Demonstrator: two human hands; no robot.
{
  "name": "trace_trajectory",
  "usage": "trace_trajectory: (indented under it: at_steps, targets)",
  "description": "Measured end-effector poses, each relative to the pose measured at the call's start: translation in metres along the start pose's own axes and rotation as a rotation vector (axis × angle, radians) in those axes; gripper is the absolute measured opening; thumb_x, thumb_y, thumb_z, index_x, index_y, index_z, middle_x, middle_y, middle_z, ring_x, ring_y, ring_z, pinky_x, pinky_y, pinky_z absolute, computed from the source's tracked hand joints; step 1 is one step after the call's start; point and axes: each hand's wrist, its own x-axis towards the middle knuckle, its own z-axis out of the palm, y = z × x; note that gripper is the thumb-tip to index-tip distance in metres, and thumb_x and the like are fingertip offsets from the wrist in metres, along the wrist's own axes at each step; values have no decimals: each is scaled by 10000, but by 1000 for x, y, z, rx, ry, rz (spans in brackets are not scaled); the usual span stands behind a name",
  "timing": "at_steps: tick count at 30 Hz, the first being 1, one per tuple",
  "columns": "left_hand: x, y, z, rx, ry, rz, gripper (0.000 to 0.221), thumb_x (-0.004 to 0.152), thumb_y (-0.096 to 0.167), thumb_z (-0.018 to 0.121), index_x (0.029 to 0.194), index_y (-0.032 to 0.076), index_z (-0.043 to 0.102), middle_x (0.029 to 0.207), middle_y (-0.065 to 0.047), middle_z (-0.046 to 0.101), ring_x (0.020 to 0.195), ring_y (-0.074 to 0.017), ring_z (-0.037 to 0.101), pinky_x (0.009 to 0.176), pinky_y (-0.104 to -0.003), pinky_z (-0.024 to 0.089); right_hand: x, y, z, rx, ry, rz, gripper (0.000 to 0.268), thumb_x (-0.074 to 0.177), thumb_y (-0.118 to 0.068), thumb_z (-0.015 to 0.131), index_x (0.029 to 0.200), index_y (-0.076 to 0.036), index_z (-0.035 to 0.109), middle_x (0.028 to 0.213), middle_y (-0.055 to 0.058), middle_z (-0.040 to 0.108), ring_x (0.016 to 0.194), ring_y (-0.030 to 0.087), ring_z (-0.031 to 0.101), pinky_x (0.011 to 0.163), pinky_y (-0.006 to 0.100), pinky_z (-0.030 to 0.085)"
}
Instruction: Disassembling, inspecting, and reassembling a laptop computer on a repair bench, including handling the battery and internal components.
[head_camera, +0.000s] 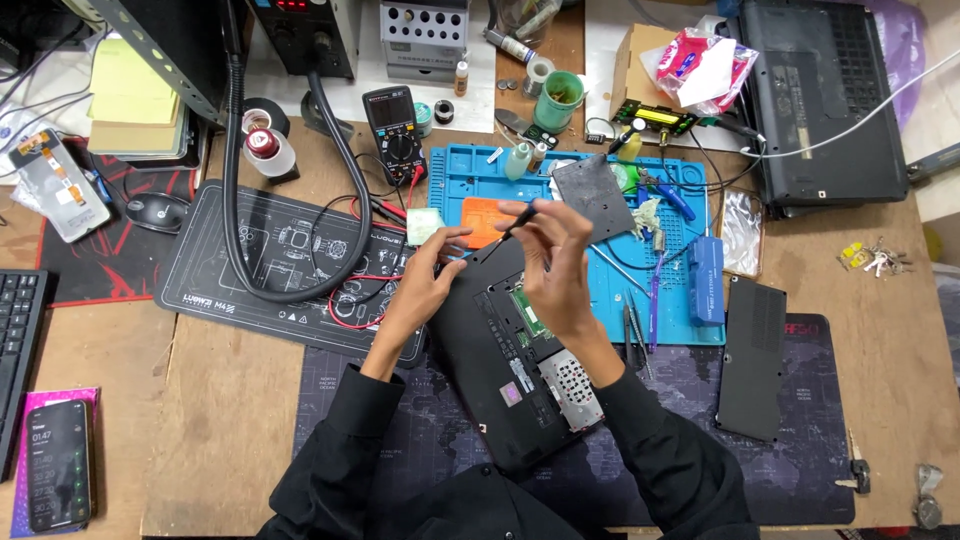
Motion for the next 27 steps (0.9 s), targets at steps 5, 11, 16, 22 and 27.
trace_trajectory:
  at_steps: [5, 11, 16, 22, 27]
  targets:
    - [-1, -13, 1, 20, -16, -38, 460, 951, -79, 588, 1381, 84, 579, 1111, -224, 687, 1094, -391, 667, 961, -476, 533, -3, 9, 7, -42, -35, -25, 383, 1048, 103, 444, 1350, -72, 288, 1214, 200, 691, 1002, 315, 752, 876, 432, 621]
    - [3, -9, 2, 32, -29, -52, 457, 953, -75, 578, 1372, 108, 586, 1101, -208, 702, 1089, -366, 675, 950, -455, 542, -3, 17, 15, -85, -62, -50, 372, 1032, 98, 496, 1322, -67, 331, 1097, 136, 705, 945, 262, 744, 826, 406, 636]
    - [5, -9, 4, 39, -33, -51, 444, 954, -68, 576, 1366, 97, 586, 1108, -219, 703, 1100, -370, 673, 949, -453, 538, -1, 30, 14, -251, 26, -167, 464, 917, -11, 769, 1252, -58, 451, 828, 0, 566, 797, 149, 587, 674, 302, 597]
    - [5, -3, 8, 85, -8, -43, 413, 933, -37, 628, 1324, 94, 607, 1098, -195, 712, 1086, -356, 679, 939, -451, 535, 5, 27, 12, -116, -16, -107, 305, 1009, 1, 629, 1262, -68, 475, 1029, 41, 612, 948, 188, 709, 848, 343, 631]
    - [4, -16, 15, 128, 27, -11, 393, 906, -21, 682, 1277, 100, 647, 1079, -164, 721, 1076, -348, 686, 935, -459, 534, 6, 15, 11, -84, -13, -37, 214, 1048, 4, 552, 1261, 0, 530, 1104, 131, 684, 1041, 289, 738, 897, 397, 617]
